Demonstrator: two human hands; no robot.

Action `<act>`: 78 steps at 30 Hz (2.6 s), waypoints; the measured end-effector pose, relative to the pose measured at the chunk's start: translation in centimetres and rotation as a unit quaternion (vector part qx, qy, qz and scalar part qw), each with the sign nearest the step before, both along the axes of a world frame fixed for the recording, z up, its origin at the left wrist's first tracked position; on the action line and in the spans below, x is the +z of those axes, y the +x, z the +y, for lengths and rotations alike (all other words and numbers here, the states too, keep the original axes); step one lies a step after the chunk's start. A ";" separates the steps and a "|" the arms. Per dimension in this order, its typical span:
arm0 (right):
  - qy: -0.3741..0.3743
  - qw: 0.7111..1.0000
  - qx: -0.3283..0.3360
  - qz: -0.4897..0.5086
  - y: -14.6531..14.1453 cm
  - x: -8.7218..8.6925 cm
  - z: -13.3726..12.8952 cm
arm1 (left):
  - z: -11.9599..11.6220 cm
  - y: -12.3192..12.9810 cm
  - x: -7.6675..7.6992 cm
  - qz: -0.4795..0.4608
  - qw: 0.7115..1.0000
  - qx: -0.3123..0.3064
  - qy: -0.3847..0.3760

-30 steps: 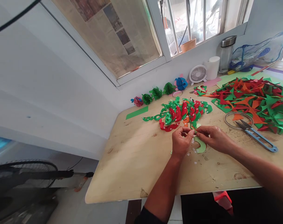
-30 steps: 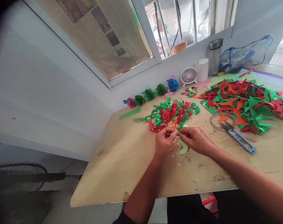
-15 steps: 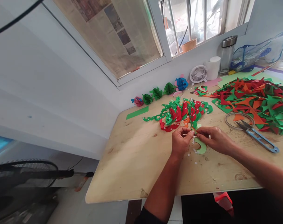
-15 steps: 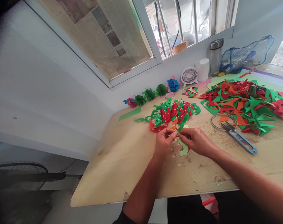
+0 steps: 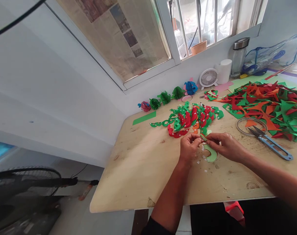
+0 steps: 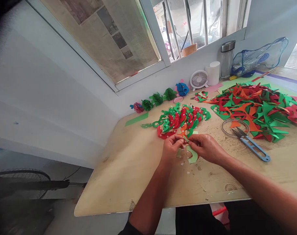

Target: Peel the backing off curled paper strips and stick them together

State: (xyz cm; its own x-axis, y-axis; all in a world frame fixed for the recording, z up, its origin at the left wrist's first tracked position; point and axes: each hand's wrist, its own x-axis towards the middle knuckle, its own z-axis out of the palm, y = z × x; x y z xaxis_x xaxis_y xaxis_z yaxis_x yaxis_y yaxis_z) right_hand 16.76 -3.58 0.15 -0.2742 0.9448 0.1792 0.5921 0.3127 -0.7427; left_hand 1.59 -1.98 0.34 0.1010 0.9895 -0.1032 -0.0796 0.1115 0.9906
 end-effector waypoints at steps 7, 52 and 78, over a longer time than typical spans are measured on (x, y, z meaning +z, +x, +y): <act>0.000 1.000 0.015 -0.002 0.2 -0.2 0.2 | 0.0 0.1 0.0 0.003 1.000 -0.002 -0.007; -0.062 0.998 0.002 0.022 0.3 -0.2 0.6 | -0.5 -0.3 -0.5 0.344 0.870 -0.004 0.354; -0.141 0.978 0.026 0.153 0.5 -0.9 1.0 | -0.7 -0.3 -0.2 0.326 0.874 0.007 0.361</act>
